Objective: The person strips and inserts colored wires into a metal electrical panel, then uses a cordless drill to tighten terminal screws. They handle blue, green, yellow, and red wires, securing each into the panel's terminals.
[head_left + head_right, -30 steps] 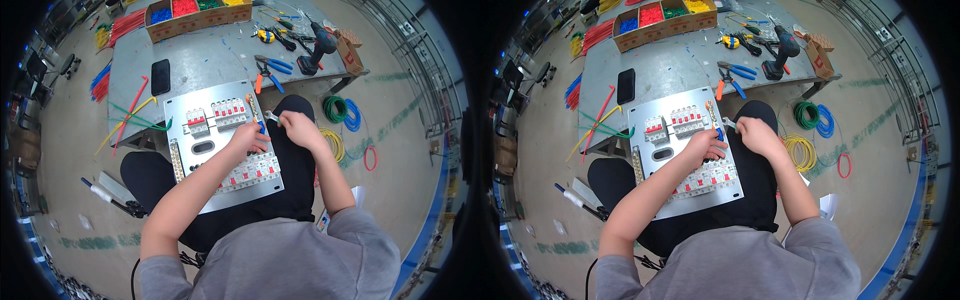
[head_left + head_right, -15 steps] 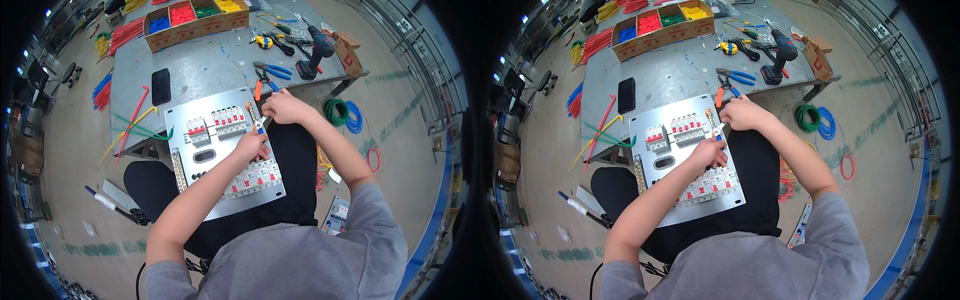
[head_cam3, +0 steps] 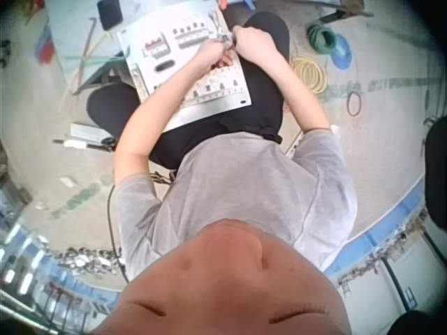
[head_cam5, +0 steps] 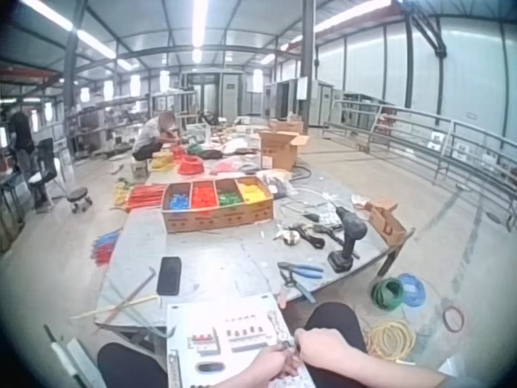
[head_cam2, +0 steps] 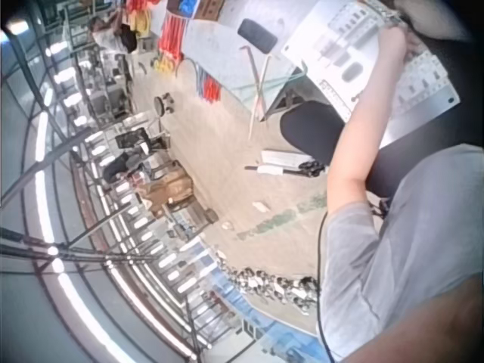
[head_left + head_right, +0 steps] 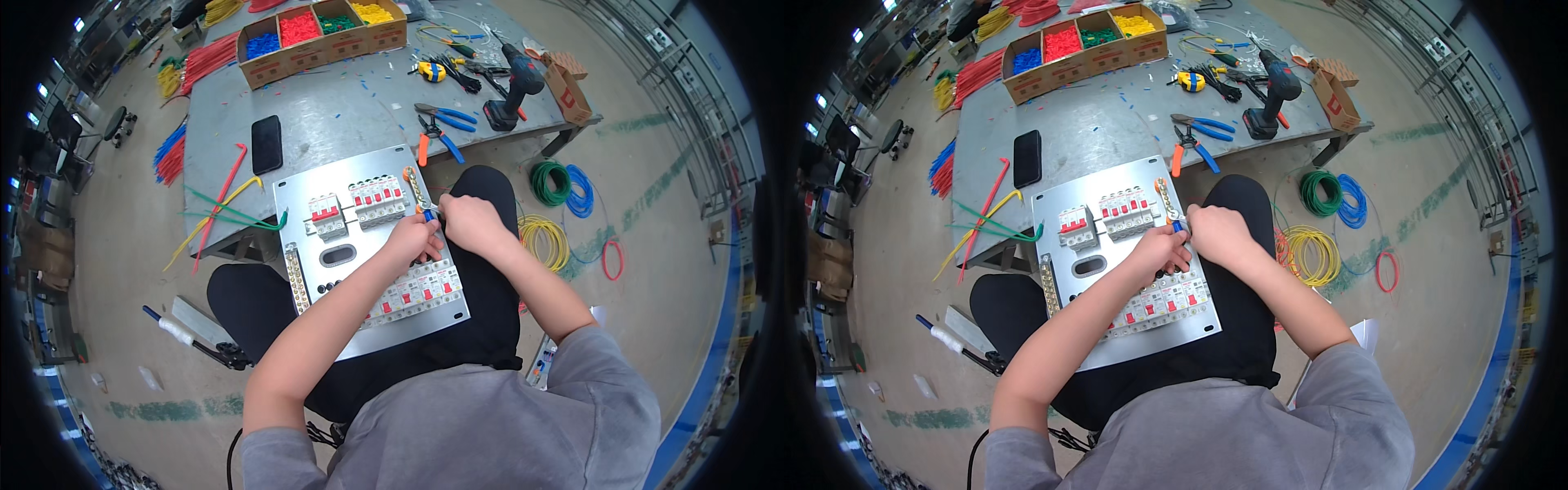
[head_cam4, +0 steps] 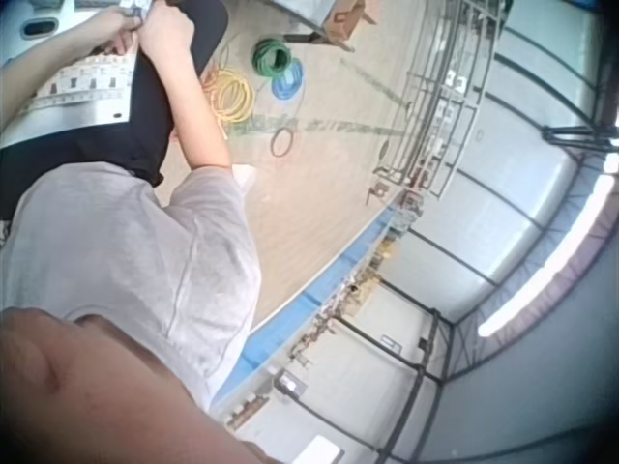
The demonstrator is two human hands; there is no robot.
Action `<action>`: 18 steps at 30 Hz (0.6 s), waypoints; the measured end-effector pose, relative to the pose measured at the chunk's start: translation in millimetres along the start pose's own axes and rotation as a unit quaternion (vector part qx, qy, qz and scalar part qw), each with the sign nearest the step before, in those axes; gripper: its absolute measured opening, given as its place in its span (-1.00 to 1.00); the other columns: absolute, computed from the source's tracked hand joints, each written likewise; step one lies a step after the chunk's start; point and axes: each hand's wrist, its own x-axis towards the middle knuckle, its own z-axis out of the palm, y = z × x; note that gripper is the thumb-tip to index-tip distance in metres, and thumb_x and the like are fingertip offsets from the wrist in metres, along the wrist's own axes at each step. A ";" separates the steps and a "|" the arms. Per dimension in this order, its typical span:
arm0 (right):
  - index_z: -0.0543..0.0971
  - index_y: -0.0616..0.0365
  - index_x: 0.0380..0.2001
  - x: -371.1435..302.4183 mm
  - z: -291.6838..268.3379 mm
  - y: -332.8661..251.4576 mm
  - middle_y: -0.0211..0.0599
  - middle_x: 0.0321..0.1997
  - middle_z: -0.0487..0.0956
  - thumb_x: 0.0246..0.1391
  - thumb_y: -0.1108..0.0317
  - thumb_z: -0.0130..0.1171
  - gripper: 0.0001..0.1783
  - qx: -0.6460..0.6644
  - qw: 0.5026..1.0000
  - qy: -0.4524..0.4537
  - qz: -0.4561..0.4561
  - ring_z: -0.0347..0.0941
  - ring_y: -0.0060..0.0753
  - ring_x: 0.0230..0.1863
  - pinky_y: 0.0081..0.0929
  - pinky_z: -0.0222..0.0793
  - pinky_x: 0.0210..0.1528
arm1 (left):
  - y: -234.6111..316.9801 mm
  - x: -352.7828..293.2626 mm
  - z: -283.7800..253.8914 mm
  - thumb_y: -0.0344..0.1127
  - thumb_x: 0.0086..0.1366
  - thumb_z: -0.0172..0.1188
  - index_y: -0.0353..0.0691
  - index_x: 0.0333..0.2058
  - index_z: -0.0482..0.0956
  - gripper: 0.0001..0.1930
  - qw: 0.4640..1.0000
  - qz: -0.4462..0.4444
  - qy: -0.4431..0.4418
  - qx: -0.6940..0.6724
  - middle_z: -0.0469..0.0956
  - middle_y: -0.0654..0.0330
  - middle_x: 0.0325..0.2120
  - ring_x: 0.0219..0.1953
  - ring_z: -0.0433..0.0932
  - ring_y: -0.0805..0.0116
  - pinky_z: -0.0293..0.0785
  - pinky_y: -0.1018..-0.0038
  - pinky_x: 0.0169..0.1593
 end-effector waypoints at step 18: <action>0.57 0.28 -0.11 -20.2 33.1 -34.1 0.17 -0.31 0.71 0.48 0.22 0.03 -0.69 0.132 0.986 0.042 0.093 0.69 0.28 -0.23 0.11 0.62 -0.17 | 6.6 -5.6 -4.2 -0.38 0.46 -0.10 -0.31 0.03 0.55 -0.69 0.997 -0.025 0.015 -0.076 0.67 0.07 -0.36 -0.44 0.69 0.25 0.53 0.40 -0.39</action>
